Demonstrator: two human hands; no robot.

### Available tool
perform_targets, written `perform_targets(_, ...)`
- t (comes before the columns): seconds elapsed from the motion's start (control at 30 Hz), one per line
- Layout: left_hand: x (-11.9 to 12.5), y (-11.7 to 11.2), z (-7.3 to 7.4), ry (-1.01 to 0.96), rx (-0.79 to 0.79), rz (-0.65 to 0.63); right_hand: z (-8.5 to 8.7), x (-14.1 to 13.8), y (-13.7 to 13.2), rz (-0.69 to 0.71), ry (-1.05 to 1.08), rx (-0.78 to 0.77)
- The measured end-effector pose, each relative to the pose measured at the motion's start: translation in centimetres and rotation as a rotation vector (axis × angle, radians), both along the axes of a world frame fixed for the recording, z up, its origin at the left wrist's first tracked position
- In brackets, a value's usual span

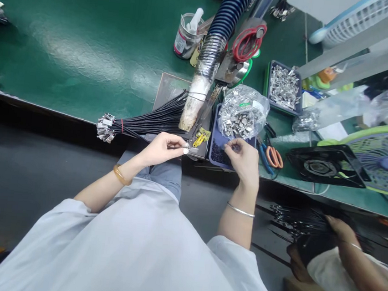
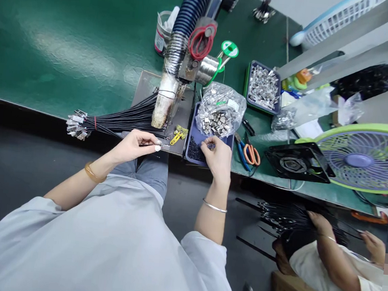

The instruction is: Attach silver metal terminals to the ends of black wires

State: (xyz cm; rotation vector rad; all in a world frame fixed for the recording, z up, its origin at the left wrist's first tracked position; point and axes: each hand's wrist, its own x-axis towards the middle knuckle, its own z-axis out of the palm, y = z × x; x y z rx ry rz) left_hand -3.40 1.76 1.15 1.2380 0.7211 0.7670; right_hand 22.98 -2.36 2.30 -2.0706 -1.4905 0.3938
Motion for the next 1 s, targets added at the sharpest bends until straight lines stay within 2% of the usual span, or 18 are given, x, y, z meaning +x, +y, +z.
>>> perform_targets(0.1,0.1,-0.1,-0.1,0.023,0.020,0.043,0.1,-1.9,-0.8,-0.102,0.179,0.294)
perform_targets(0.17,0.3,-0.3,-0.1,0.046,0.041,0.086,0.2,-3.5,-1.6,-0.083,0.336,0.401)
perform_targets(0.27,0.6,-0.7,-0.2,0.098,0.110,0.168,0.1,-6.2,-2.6,0.019,0.513,0.318)
perform_targets(0.37,0.8,-1.2,-0.2,0.165,0.195,0.208,-0.3,-8.9,-3.2,0.086,0.549,0.203)
perform_targets(0.5,0.9,-1.7,-0.3,0.232,0.333,0.235,-1.0,-11.0,-3.1,0.089,0.425,0.294)
perform_targets(0.6,0.9,-1.9,-0.3,0.233,0.466,0.227,-1.2,-11.1,-2.8,0.117,0.430,0.294)
perform_targets(0.7,0.8,-1.9,-0.2,0.213,0.553,0.204,-1.4,-10.8,-2.6,0.140,0.605,0.253)
perform_targets(0.8,0.8,-1.9,-0.2,0.225,0.558,0.225,-1.7,-10.6,-2.5,0.117,0.728,0.267)
perform_targets(1.0,0.9,-2.1,-0.4,0.213,0.573,0.286,-1.5,-10.6,-2.7,0.124,0.715,0.244)
